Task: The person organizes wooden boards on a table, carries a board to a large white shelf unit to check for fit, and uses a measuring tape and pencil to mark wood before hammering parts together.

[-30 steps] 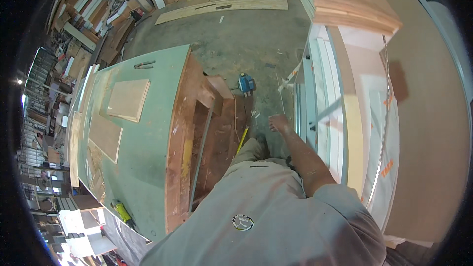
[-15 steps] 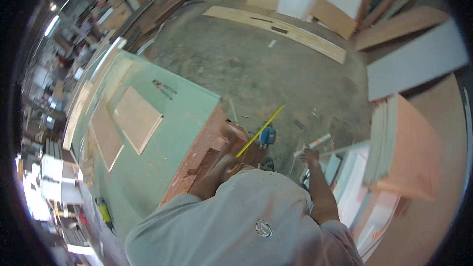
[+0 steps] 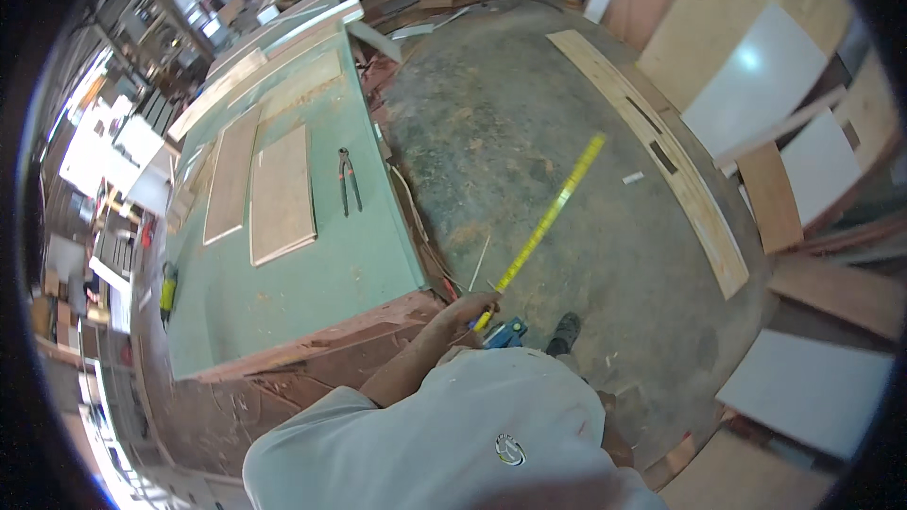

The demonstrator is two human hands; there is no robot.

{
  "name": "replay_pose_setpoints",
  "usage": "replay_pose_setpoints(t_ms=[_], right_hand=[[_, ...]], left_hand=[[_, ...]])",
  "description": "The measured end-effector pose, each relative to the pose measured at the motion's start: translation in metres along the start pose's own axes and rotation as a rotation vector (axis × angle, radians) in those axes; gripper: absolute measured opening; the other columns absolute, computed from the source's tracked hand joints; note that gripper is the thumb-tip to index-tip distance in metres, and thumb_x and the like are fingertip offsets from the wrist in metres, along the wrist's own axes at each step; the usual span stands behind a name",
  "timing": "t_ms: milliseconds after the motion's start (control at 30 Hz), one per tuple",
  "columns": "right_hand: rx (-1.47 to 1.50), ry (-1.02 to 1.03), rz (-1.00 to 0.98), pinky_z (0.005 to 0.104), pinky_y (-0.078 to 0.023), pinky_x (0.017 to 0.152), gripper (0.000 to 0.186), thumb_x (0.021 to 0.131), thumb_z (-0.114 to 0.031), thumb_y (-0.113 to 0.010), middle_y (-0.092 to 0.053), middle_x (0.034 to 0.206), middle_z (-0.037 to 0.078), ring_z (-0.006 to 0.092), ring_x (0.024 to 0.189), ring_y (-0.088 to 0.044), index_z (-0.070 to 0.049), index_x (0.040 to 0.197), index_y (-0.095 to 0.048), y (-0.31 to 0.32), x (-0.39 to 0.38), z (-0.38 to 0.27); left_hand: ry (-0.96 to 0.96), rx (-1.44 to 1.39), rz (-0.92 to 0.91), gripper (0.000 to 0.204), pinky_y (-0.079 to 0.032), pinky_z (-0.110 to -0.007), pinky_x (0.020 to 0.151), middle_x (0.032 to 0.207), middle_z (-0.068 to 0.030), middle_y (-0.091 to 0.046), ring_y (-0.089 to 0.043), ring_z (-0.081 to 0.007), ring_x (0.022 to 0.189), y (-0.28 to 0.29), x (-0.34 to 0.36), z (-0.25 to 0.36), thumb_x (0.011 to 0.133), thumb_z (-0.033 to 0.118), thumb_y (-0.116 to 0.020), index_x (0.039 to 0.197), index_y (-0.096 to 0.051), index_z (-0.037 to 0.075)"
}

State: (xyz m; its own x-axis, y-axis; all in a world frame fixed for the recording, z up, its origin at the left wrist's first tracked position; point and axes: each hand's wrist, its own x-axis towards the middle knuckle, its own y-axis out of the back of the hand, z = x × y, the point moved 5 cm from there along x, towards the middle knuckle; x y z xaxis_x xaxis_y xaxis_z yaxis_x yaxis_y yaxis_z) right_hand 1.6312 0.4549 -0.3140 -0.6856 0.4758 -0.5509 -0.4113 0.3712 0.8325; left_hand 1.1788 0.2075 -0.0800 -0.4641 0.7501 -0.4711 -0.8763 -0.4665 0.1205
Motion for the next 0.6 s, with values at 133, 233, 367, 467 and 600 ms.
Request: replay_pose_setpoints(t_ms=[133, 233, 367, 467, 600], right_hand=[[-0.254, 0.133, 0.266, 0.0429, -0.052, 0.070, 0.030, 0.089, -0.021, -0.046, -0.071, 0.081, 0.013, 0.0268, 0.080, -0.069, -0.003, 0.083, -0.069, 0.120, 0.095, 0.097], [-0.247, 0.068, -0.167, 0.0414, -0.051, 0.062, 0.024, 0.087, -0.018, -0.050, -0.068, 0.072, 0.010, 0.0224, 0.066, -0.067, -0.006, 0.076, -0.068, 0.232, 0.199, 0.100], [1.176, -0.381, 0.087, 0.0372, -0.046, 0.047, 0.016, 0.084, -0.008, -0.053, -0.058, 0.063, 0.010, 0.0226, 0.053, -0.060, -0.003, 0.070, -0.060, 0.355, 0.295, 0.086], [1.266, -0.321, 0.014, 0.0380, -0.046, 0.046, 0.006, 0.081, -0.009, -0.059, -0.059, 0.066, 0.010, 0.0247, 0.054, -0.061, -0.005, 0.078, -0.061, 0.407, 0.367, 0.043], [0.500, 0.045, -0.129, 0.0454, -0.053, 0.066, 0.027, 0.076, -0.025, -0.069, -0.071, 0.087, 0.011, 0.0295, 0.076, -0.069, -0.012, 0.100, -0.070, 0.421, 0.477, 0.036]], left_hand=[[0.191, -0.586, 0.144, 0.050, -0.050, -0.032, 0.055, 0.069, -0.0055, -0.057, -0.058, -0.0159, 0.059, 0.012, 0.042, 0.071, 0.095, 0.051, -0.055, 0.094, -0.060, 0.002], [0.140, -0.801, 0.354, 0.049, -0.052, -0.031, 0.055, 0.071, -0.0046, -0.057, -0.060, -0.0165, 0.060, 0.036, 0.050, 0.103, 0.093, 0.049, -0.059, 0.101, -0.057, 0.001], [-0.036, -0.788, 0.621, 0.047, -0.048, -0.031, 0.055, 0.070, -0.0026, -0.053, -0.055, -0.0147, 0.058, 0.094, 0.082, 0.185, 0.087, 0.052, -0.066, 0.088, -0.058, 0.006], [-0.093, -0.740, 0.822, 0.044, -0.047, -0.029, 0.056, 0.073, -0.0009, -0.052, -0.053, -0.0123, 0.062, 0.155, 0.110, 0.185, 0.084, 0.048, -0.071, 0.092, -0.058, 0.007], [-0.138, -0.727, 1.163, 0.052, -0.044, -0.027, 0.063, 0.084, -0.0005, -0.053, -0.052, -0.0103, 0.072, 0.230, 0.144, 0.219, 0.078, 0.039, -0.079, 0.104, -0.058, 0.000]])
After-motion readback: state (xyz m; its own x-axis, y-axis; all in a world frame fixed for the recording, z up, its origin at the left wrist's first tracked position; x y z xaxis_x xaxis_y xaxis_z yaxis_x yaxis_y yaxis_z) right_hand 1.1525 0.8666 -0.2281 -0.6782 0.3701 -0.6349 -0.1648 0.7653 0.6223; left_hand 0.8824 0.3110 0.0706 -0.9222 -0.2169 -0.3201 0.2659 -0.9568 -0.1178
